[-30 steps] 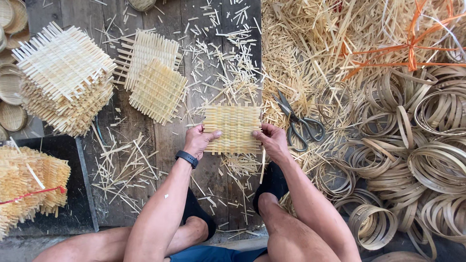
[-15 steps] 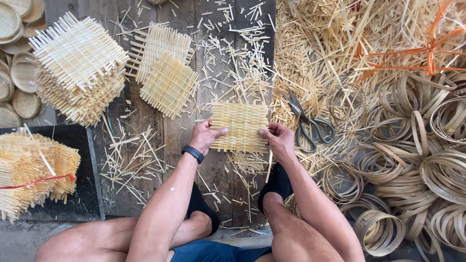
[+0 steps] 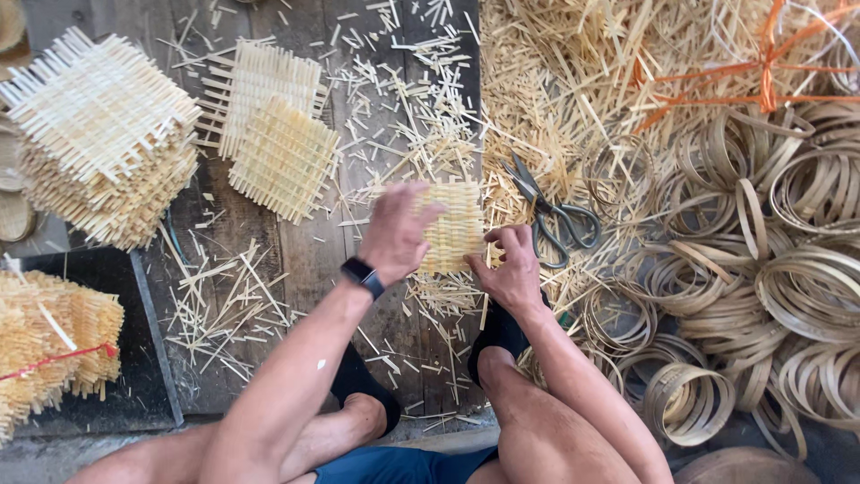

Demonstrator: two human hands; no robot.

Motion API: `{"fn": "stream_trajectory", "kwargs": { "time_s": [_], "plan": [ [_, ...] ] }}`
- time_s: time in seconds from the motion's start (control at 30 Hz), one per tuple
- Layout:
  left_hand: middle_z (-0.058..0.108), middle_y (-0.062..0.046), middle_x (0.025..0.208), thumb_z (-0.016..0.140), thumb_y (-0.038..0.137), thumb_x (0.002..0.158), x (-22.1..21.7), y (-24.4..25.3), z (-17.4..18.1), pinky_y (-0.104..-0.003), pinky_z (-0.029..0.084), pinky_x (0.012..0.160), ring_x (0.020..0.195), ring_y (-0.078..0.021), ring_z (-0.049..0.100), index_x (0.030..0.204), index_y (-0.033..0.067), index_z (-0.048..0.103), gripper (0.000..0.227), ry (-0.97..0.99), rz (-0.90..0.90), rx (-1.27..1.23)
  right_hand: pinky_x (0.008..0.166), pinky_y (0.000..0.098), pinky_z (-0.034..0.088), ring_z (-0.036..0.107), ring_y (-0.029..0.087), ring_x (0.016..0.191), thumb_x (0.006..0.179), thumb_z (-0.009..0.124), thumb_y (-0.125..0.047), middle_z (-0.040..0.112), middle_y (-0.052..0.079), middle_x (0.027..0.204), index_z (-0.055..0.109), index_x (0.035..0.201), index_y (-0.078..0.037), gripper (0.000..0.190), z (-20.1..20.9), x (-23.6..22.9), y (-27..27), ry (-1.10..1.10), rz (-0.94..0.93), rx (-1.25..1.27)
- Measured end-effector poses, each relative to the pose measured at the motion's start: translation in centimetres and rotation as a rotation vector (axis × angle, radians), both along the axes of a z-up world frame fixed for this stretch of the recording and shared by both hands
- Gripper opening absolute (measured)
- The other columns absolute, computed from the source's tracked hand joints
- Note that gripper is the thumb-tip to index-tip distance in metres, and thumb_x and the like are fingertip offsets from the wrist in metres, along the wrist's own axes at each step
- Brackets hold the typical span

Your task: The person weaves square bamboo mats and attaches them to circular bamboo frames using large metal shears to trim the excess strips.

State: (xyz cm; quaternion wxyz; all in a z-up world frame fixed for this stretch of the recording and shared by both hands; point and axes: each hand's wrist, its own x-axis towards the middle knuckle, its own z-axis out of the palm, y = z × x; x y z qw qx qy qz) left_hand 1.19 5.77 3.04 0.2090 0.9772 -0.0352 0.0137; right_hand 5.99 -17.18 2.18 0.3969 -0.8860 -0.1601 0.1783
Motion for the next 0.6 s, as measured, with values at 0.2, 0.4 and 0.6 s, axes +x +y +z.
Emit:
{"fn": "stream_trajectory", "kwargs": {
  "time_s": [0.2, 0.4, 0.6],
  "plan": [
    [0.052, -0.008, 0.126, 0.081, 0.002, 0.074, 6.9, -1.0, -2.4, -0.046, 0.052, 0.100, 0.123, -0.0309, 0.049, 0.116, 0.0190, 0.064, 0.048, 0.587, -0.316, 0.110, 0.071, 0.0411, 0.057, 0.067, 0.028, 0.084, 0.075, 0.089, -0.023, 0.065, 0.011, 0.101, 0.073, 0.100, -0.007, 0.033, 0.0, -0.7, -0.6, 0.010, 0.083, -0.013],
    [0.046, -0.011, 0.126, 0.080, -0.004, 0.068, 7.3, -1.5, -1.7, -0.048, 0.049, 0.099, 0.122, -0.0333, 0.046, 0.129, 0.0313, 0.063, 0.072, 0.547, -0.235, 0.049, 0.072, 0.0356, 0.059, 0.069, 0.022, 0.077, 0.078, 0.086, -0.020, 0.065, 0.010, 0.096, 0.069, 0.102, -0.003, 0.033, -1.4, -0.8, -0.5, 0.138, 0.043, 0.044],
    [0.043, -0.010, 0.130, 0.080, -0.005, 0.068, 7.3, -1.9, -1.6, -0.058, 0.040, 0.107, 0.132, -0.0331, 0.039, 0.135, 0.0390, 0.058, 0.083, 0.652, -0.219, 0.097, 0.070, 0.0329, 0.057, 0.065, 0.020, 0.077, 0.075, 0.089, -0.019, 0.059, 0.009, 0.093, 0.070, 0.102, -0.003, 0.037, -2.1, -1.9, -0.3, 0.219, -0.080, 0.100]
  ]
}}
